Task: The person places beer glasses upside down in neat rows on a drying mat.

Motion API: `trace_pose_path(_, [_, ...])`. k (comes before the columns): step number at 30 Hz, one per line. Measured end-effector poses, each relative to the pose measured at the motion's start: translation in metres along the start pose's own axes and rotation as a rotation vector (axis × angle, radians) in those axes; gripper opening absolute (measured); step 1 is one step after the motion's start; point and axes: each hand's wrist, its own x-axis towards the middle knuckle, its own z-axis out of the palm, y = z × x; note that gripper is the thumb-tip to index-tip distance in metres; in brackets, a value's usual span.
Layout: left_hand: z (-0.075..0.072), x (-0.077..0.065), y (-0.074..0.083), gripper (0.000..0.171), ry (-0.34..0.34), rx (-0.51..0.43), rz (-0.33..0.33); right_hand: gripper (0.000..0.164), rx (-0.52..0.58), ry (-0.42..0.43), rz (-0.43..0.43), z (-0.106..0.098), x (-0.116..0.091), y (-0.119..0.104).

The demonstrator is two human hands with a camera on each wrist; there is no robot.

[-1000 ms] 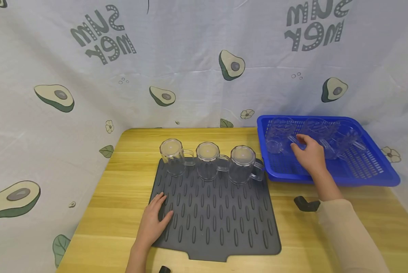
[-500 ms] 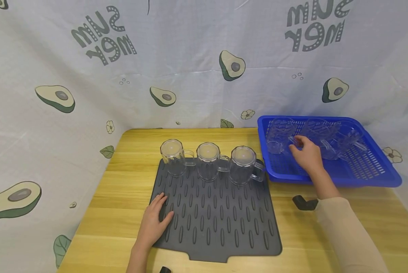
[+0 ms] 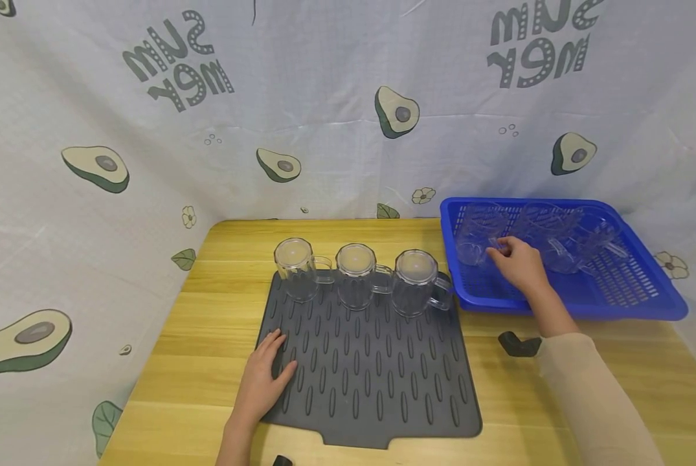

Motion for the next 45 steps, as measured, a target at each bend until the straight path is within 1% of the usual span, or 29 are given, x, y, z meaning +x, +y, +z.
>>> trace_pose_path(9, [0.0, 0.0, 0.0, 0.056, 0.003, 0.002, 0.003, 0.052, -0.003, -0.01, -0.013, -0.002, -0.003, -0.003])
trace_pose_path(14, [0.001, 0.0, 0.0, 0.056, 0.005, 0.003, 0.003, 0.047, -0.005, 0.011, -0.017, -0.001, -0.006, -0.005])
trace_pose_path(18, [0.0, 0.0, 0.0, 0.056, 0.006, 0.002, 0.002, 0.045, 0.009, 0.051, -0.02, 0.0, -0.008, -0.006])
trace_pose_path(27, [-0.002, 0.0, 0.002, 0.057, 0.019, 0.005, 0.01, 0.046, 0.06, 0.14, -0.032, -0.001, -0.013, -0.009])
trace_pose_path(35, [0.0, 0.0, 0.001, 0.056, 0.019, 0.007, 0.01, 0.04, 0.057, 0.234, -0.083, 0.0, -0.018, -0.011])
trace_pose_path(41, [0.001, 0.0, 0.0, 0.055, 0.015, 0.009, 0.008, 0.042, 0.076, 0.272, -0.076, 0.0, -0.025, -0.012])
trace_pose_path(45, [0.001, 0.0, 0.0, 0.055, 0.015, 0.008, 0.009, 0.042, 0.093, 0.326, -0.079, -0.002, -0.028, -0.015])
